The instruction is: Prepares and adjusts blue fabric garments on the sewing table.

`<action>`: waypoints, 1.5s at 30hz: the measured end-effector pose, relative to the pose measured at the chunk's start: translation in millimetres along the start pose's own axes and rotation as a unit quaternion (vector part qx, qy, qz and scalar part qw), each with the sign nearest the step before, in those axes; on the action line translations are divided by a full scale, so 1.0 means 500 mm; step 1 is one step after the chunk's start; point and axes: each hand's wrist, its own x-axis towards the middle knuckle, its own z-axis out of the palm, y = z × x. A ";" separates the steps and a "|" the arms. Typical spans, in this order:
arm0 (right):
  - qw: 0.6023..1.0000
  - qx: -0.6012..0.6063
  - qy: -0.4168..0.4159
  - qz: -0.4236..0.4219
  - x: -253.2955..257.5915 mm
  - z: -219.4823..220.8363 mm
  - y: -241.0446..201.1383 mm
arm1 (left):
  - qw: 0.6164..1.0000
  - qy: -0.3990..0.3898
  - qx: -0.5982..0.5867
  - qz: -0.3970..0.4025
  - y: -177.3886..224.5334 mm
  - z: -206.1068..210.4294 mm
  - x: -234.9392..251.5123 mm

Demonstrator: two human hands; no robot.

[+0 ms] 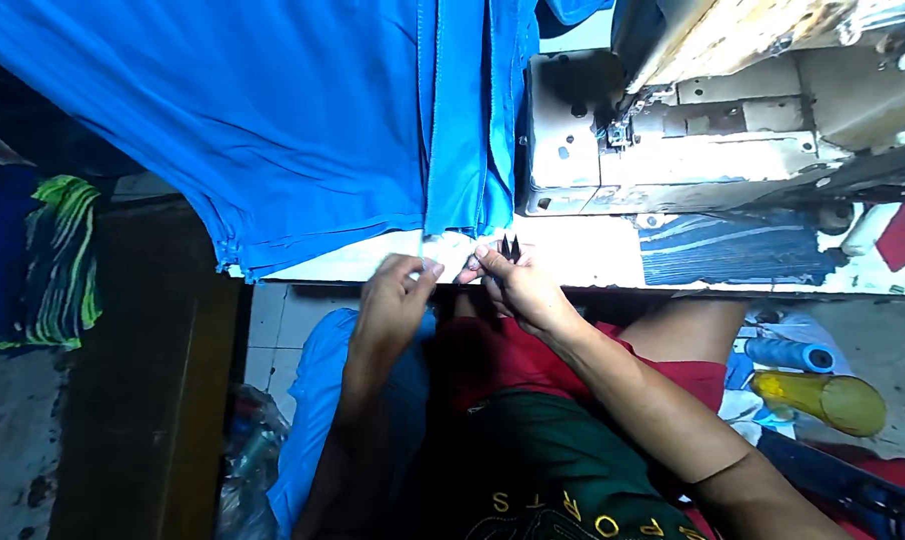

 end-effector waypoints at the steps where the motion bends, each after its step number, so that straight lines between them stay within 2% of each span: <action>1: 1.000 -0.003 -0.001 0.001 -0.001 0.001 0.001 | 0.999 0.043 0.008 -0.006 0.007 -0.009 0.011; 3: 1.000 -0.010 0.002 -0.003 -0.003 0.003 0.007 | 0.994 0.111 0.006 -0.014 0.022 -0.013 0.030; 5: 1.000 -0.023 0.009 -0.013 -0.005 0.004 0.014 | 0.993 0.113 -0.015 -0.026 0.026 0.003 0.045; 7: 0.999 -0.042 0.018 -0.024 -0.006 0.000 0.023 | 0.995 0.083 -0.015 -0.052 0.031 0.031 0.063; 10: 0.994 -0.090 0.036 -0.052 -0.007 -0.007 0.036 | 0.998 0.043 0.021 -0.046 0.040 0.054 0.079; 15: 0.964 -0.241 0.016 -0.113 -0.014 -0.015 0.046 | 0.994 -0.079 -0.074 -0.035 0.043 0.032 0.085; 17: 0.944 -0.307 0.008 -0.120 -0.013 -0.002 0.052 | 0.978 -0.150 -0.138 -0.050 0.043 0.026 0.089; 21: 0.912 -0.390 -0.001 -0.124 -0.008 0.018 0.060 | 0.942 -0.213 -0.251 -0.073 0.057 0.019 0.099; 25: 0.898 -0.414 -0.010 -0.147 -0.006 0.017 0.071 | 0.897 -0.275 -0.343 -0.041 0.051 0.021 0.108; 32: 0.900 -0.417 -0.038 -0.117 -0.011 -0.016 0.056 | 0.834 -0.267 -0.480 -0.047 0.032 0.050 0.086; 38: 0.911 -0.394 -0.079 -0.093 -0.021 -0.030 0.049 | 0.816 -0.280 -0.504 -0.049 0.029 0.054 0.067; 42: 0.907 -0.400 -0.120 -0.061 -0.041 -0.067 0.024 | 0.824 -0.287 -0.488 -0.030 0.017 0.056 0.053; 45: 0.912 -0.379 -0.123 -0.099 -0.054 -0.106 -0.008 | 0.843 -0.263 -0.467 -0.047 0.014 0.063 0.032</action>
